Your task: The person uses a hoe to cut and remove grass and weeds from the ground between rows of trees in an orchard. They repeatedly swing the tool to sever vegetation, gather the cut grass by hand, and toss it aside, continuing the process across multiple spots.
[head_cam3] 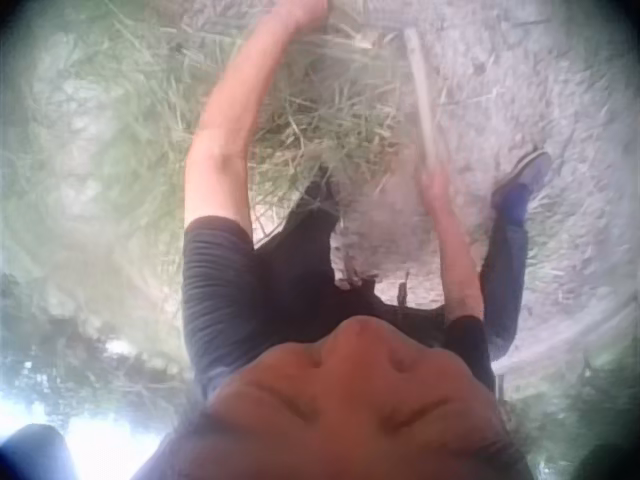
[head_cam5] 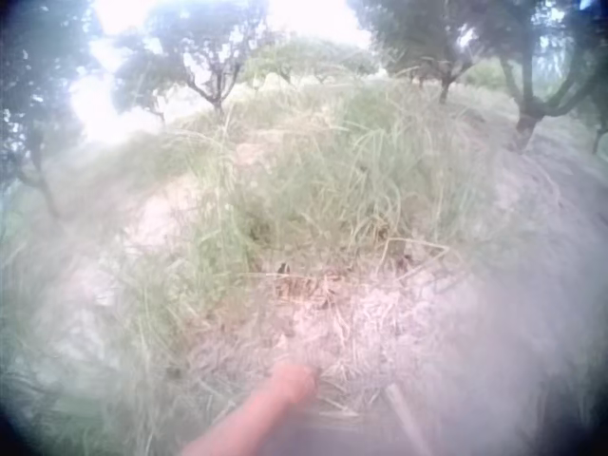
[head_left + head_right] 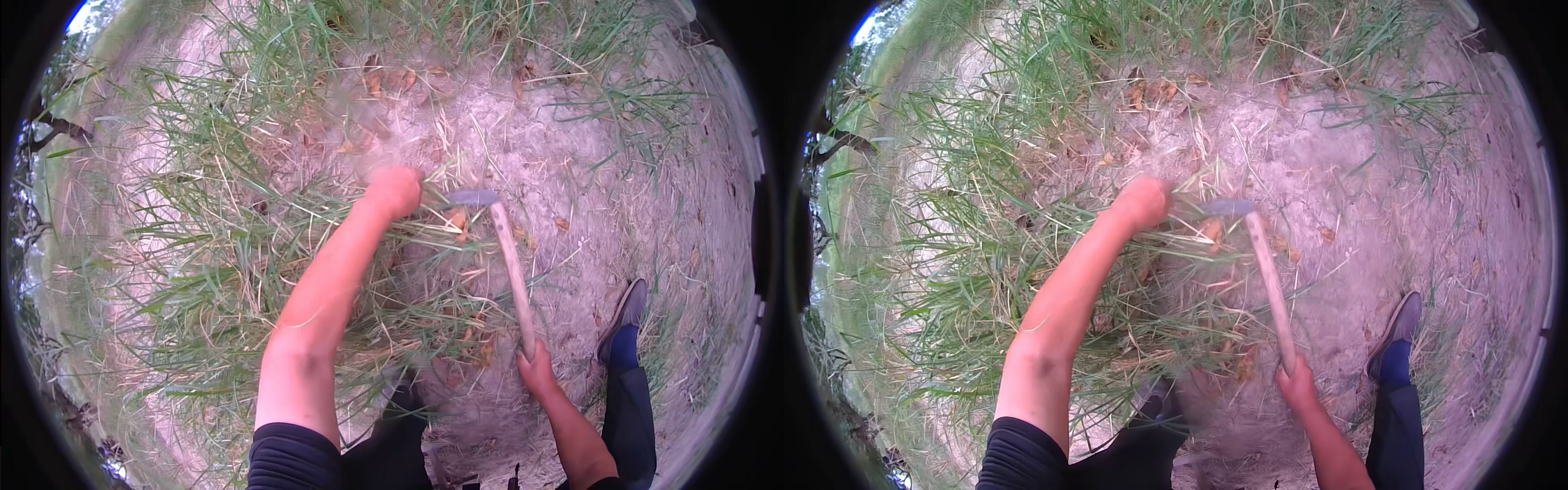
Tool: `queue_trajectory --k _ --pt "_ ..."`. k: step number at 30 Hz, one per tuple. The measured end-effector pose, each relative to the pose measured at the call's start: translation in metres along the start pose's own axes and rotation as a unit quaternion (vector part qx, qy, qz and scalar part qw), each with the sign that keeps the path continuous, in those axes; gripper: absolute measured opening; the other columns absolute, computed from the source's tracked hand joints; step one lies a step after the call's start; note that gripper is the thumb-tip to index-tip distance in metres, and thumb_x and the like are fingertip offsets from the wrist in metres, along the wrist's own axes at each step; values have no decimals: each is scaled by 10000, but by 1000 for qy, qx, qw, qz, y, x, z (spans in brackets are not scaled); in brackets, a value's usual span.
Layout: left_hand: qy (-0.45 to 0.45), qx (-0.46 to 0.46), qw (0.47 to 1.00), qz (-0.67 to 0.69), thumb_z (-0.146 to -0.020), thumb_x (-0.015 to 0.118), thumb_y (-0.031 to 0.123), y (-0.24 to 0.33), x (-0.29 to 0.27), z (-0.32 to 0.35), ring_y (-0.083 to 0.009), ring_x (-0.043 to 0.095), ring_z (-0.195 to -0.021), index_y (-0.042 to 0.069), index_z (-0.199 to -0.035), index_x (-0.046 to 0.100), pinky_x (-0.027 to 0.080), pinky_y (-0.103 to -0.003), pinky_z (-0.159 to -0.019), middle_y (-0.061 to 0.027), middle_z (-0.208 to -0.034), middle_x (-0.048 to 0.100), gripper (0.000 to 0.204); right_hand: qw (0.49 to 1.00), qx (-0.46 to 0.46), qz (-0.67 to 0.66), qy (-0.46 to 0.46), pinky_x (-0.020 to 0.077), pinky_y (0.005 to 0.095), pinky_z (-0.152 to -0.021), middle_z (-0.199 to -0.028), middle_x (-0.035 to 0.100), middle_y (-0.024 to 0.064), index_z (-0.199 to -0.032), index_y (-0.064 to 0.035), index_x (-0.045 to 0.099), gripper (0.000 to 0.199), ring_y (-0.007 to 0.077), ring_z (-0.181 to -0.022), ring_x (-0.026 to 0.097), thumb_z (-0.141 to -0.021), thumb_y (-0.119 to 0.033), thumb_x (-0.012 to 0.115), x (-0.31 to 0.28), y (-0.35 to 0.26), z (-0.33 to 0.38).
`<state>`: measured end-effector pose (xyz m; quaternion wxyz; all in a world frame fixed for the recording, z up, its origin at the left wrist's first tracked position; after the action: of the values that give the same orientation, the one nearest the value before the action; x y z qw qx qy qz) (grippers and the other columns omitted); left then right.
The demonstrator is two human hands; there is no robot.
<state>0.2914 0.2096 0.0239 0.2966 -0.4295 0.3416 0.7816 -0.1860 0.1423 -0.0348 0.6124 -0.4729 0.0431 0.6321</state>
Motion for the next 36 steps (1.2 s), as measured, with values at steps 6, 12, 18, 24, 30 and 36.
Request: queue_trajectory --k 6,12,18,24,30,36 --pt "-26 -5 999 -29 -918 539 436 51 64 72 -315 523 -1138 31 -1143 607 399 -432 -973 -165 -1184 589 468 994 34 -100 14 466 349 -632 -741 560 97 -949 22 533 221 163 -690 539 -795 -98 639 -20 21 43" --pt "-61 14 992 -109 -709 676 677 115 93 136 -326 440 -1260 -59 -1440 283 314 -444 -1078 -240 -1357 446 1109 986 41 -148 60 473 363 -675 -823 596 127 -1011 20 555 275 191 -741 576 -811 -141 652 -36 -59 -36" --pt "-84 -105 983 -126 -678 798 484 100 115 109 -286 551 -1146 -50 -1456 231 417 -381 -978 -214 -1387 414 1101 967 -22 -243 70 462 376 -683 -804 576 137 -995 12 549 251 220 -723 561 -823 -142 648 -53 -131 -38" --pt "-91 -66 992 -63 -821 597 146 78 126 123 -275 709 -856 61 -976 649 526 -410 -752 -130 -897 716 185 995 -3 -54 88 475 419 -735 -864 610 209 -1015 4 563 271 324 -799 610 -804 -128 669 -34 -33 31" --pt "-84 -138 986 -37 -861 516 129 59 131 181 -330 698 -830 64 -1054 601 548 -443 -733 -159 -865 704 220 971 136 -195 30 474 362 -610 -749 581 97 -959 3 553 243 210 -669 590 -778 -101 679 3 110 105" --pt "-53 -101 993 3 -668 799 469 59 71 186 -370 504 -1226 29 -1274 507 429 -444 -1012 -257 -1356 435 804 945 111 -292 93 392 287 -410 -653 528 40 -920 -24 512 163 128 -453 489 -836 -92 633 -18 -15 16"
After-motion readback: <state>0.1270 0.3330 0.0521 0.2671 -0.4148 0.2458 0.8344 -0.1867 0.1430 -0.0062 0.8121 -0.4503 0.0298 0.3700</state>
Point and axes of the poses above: each hand's wrist, its own z-axis away from the middle knuckle, its own x-axis out of the palm, y = z × x, the point moved 4 cm from there along -z, towards the middle knuckle
